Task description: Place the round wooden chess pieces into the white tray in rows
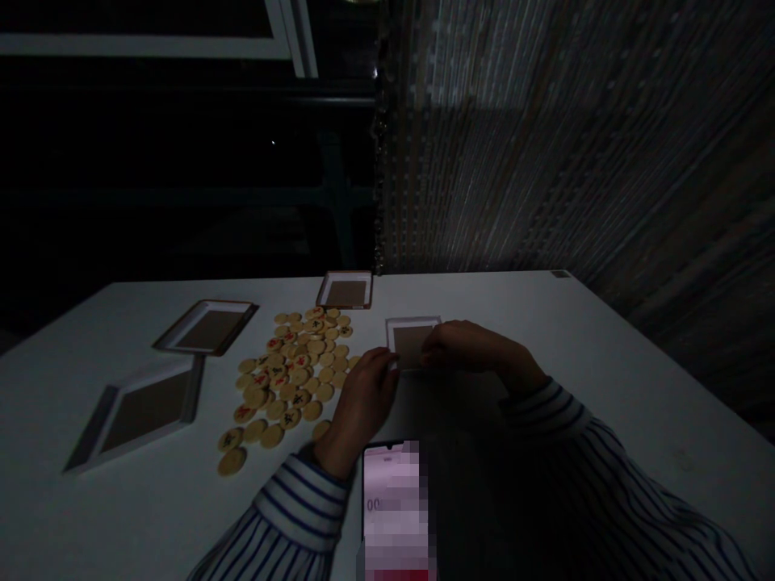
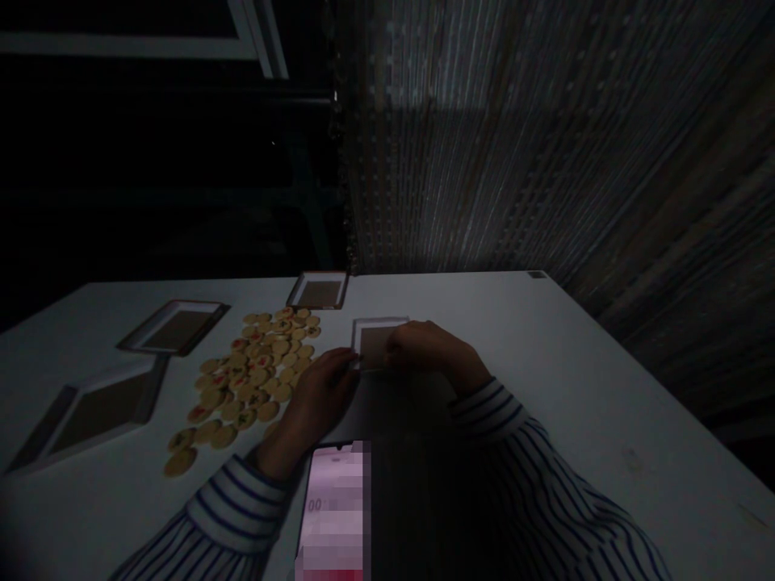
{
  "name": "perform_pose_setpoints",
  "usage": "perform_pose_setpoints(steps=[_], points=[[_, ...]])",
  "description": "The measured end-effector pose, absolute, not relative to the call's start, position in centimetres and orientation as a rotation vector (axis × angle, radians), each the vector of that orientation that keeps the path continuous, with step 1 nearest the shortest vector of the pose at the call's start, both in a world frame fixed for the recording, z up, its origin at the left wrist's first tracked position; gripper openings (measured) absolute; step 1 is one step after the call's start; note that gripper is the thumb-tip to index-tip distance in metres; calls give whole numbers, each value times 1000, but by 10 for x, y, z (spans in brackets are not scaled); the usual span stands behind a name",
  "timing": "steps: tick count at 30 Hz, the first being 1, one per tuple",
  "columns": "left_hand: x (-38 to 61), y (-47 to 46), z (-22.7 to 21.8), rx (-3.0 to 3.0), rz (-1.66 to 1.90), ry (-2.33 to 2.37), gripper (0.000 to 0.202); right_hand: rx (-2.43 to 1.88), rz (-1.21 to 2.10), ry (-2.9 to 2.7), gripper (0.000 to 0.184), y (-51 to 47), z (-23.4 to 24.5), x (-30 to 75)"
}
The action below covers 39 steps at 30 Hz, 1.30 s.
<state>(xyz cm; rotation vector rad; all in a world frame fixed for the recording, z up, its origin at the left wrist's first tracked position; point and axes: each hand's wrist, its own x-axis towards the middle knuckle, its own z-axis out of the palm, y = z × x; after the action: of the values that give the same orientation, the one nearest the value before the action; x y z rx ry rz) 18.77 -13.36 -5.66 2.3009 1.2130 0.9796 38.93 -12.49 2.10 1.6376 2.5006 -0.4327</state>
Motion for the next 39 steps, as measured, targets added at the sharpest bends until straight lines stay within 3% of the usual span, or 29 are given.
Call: perform_pose_setpoints(steps=[39], points=[[188, -134, -56, 2297, 944, 1231, 24, 1579, -337, 2518, 21, -122, 14, 387]])
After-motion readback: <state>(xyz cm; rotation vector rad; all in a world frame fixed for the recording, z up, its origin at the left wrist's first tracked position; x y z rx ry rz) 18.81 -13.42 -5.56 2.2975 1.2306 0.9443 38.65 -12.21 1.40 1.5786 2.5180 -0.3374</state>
